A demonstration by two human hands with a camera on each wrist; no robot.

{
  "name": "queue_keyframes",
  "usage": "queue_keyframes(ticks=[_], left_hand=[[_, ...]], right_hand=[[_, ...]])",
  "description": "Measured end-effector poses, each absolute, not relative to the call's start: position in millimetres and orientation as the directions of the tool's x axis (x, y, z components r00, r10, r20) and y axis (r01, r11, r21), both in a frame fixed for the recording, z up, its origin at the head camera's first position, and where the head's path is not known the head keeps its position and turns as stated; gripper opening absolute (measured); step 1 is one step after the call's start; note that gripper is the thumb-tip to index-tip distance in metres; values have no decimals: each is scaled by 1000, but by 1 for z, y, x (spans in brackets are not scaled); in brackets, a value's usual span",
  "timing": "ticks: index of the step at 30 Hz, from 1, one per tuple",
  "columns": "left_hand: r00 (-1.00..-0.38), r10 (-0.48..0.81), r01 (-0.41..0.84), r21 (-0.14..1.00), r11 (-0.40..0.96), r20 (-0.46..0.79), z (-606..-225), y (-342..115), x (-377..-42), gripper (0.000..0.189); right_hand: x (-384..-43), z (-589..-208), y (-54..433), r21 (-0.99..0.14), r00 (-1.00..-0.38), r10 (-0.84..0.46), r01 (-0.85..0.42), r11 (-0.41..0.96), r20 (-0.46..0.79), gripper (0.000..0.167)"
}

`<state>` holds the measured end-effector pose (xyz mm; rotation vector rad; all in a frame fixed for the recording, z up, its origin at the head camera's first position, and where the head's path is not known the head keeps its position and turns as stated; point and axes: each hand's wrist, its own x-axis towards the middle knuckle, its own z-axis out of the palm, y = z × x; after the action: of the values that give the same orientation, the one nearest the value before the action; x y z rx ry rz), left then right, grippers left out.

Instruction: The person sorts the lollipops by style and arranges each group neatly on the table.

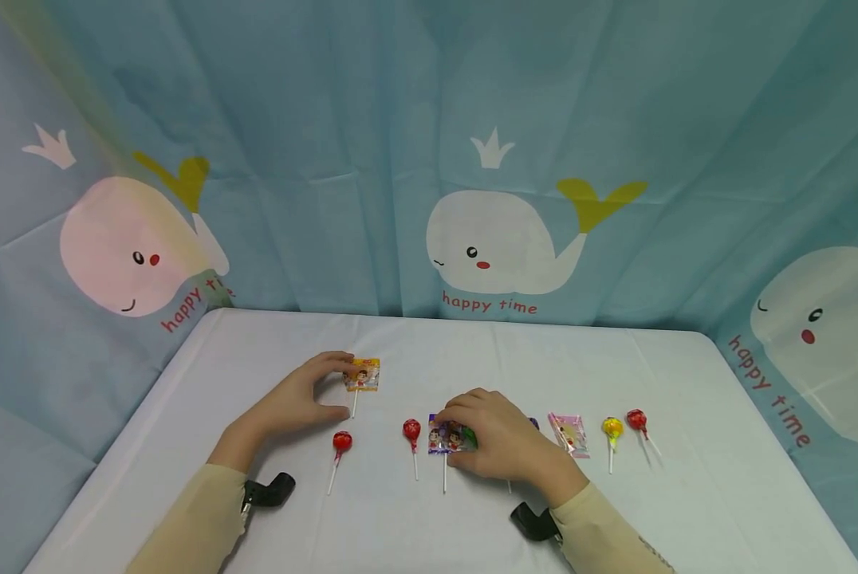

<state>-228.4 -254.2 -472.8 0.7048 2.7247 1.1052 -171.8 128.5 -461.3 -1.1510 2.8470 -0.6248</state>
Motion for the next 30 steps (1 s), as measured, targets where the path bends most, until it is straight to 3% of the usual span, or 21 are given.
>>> queue_keyframes(ticks=[30], left_hand=[[-891, 445, 379, 683, 625, 87, -487, -252, -222, 64]], right_hand=[[-176, -461, 122, -393, -728, -665, -667, 633, 165, 42]])
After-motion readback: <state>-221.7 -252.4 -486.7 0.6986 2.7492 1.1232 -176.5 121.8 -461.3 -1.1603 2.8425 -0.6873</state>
